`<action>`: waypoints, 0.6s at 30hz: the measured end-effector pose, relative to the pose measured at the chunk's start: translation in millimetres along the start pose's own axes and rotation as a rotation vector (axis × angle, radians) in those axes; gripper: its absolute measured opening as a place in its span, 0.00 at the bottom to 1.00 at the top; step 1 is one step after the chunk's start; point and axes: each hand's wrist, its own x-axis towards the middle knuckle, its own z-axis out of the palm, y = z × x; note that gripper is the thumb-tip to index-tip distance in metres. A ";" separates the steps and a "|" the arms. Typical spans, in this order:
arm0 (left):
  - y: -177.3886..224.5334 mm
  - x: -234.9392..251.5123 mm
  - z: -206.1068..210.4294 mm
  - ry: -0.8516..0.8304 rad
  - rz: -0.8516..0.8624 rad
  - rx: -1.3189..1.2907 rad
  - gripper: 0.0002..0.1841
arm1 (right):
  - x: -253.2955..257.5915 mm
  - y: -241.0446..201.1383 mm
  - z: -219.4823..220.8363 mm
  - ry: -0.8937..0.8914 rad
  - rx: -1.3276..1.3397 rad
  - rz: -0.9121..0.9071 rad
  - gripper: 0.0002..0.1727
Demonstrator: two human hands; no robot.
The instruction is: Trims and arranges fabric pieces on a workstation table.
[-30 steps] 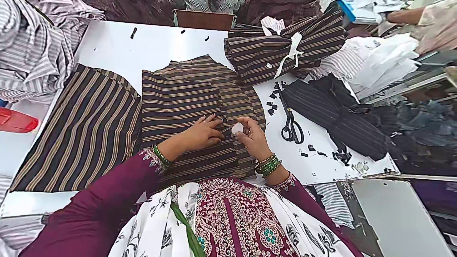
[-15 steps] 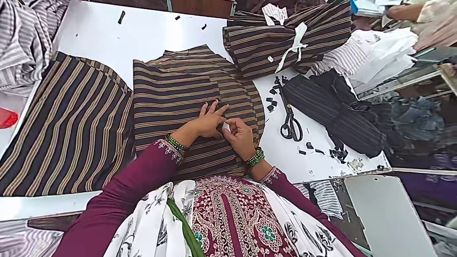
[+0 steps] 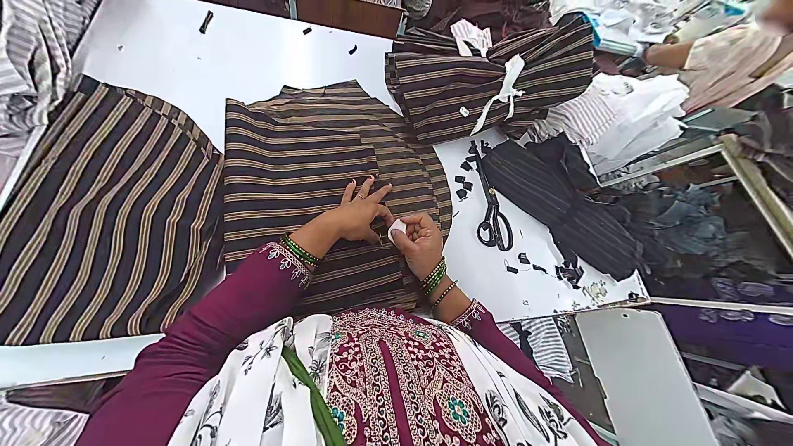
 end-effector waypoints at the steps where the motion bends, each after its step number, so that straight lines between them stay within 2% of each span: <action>1: -0.2 0.1 0.3 0.000 -0.002 0.008 0.20 | 3.2 -0.1 0.2 0.000 0.004 0.015 0.10; 7: 0.5 -1.0 1.2 0.003 -0.015 0.034 0.27 | 12.9 -15.3 12.6 -0.145 -0.359 0.024 0.13; 12: -2.2 -0.1 2.0 0.023 0.005 -0.017 0.22 | 0.2 -17.9 4.1 -0.221 -0.457 0.016 0.15; 14: -3.5 -1.1 4.1 0.043 0.020 -0.033 0.22 | -6.6 -13.3 -1.0 -0.210 -0.352 0.019 0.16; 17: -2.4 -13.8 15.6 0.127 0.039 0.027 0.36 | -6.4 -9.9 -9.6 -0.089 0.091 0.141 0.11; 18: -2.1 -21.5 19.6 0.144 0.032 0.074 0.38 | -3.3 -11.0 -13.5 -0.042 0.247 0.205 0.10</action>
